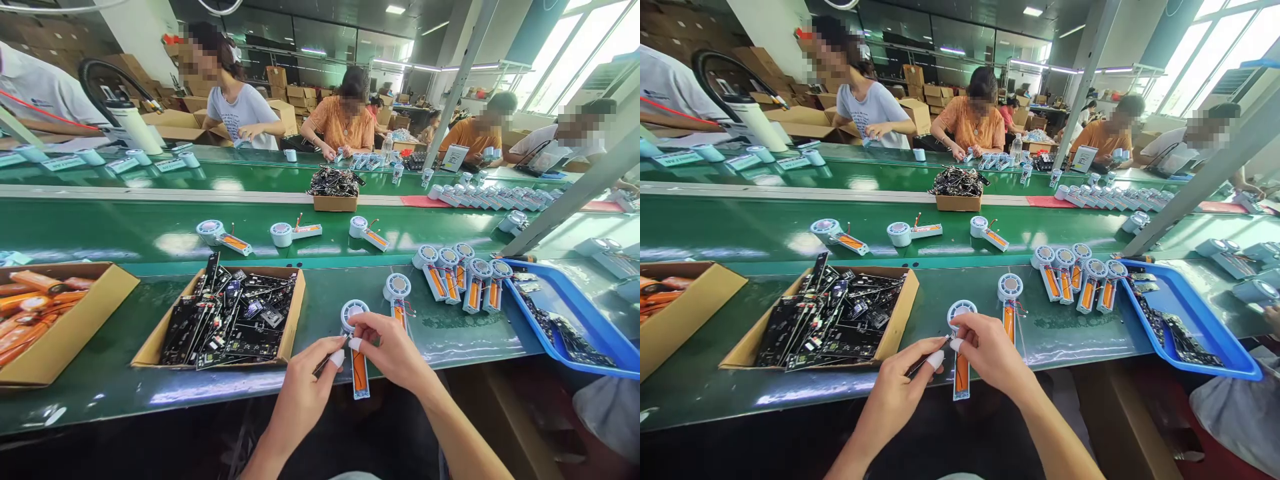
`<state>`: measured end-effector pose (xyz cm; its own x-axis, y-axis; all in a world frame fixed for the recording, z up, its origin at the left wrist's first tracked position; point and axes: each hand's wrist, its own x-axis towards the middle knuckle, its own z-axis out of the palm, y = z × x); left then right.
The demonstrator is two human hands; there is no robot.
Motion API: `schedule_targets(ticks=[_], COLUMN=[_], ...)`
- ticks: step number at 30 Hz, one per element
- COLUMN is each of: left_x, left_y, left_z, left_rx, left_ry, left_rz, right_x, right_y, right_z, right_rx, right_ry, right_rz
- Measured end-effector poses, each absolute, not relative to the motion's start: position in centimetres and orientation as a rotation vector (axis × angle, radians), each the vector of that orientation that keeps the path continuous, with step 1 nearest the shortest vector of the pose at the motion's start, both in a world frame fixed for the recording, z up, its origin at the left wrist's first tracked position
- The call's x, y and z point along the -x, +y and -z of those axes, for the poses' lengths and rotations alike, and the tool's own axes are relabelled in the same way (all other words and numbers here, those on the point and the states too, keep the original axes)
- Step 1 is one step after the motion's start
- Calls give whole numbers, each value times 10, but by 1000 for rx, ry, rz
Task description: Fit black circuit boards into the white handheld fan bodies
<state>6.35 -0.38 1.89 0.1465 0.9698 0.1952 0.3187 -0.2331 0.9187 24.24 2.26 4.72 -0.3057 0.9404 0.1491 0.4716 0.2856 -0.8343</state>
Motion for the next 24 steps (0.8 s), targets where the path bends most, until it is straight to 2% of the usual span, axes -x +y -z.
schedule_targets(ticks=[6,10,17,21,24], left_x=[-54,-61,-71,-81,-88], left_y=[13,7,-6,7,14], left_z=[-28,-29,-26,-13,-9], left_rx=[-1585,-1563,-1341,-1413,-1449], left_ry=[1119,1161,1131,1335,1372], left_rz=[-962,-984,-975,-964,-832], right_x=[-249,-248,-264,-260,-255], right_y=[26,25,19,17,14], right_z=[-43,-42,-50,-36,-30], right_rx=[1145,1246,1262,1142,1075], right_ry=[-1965,-1923,-1504,-1241,-1058], right_rz=[-880,-827,-1508,-1626,-1642])
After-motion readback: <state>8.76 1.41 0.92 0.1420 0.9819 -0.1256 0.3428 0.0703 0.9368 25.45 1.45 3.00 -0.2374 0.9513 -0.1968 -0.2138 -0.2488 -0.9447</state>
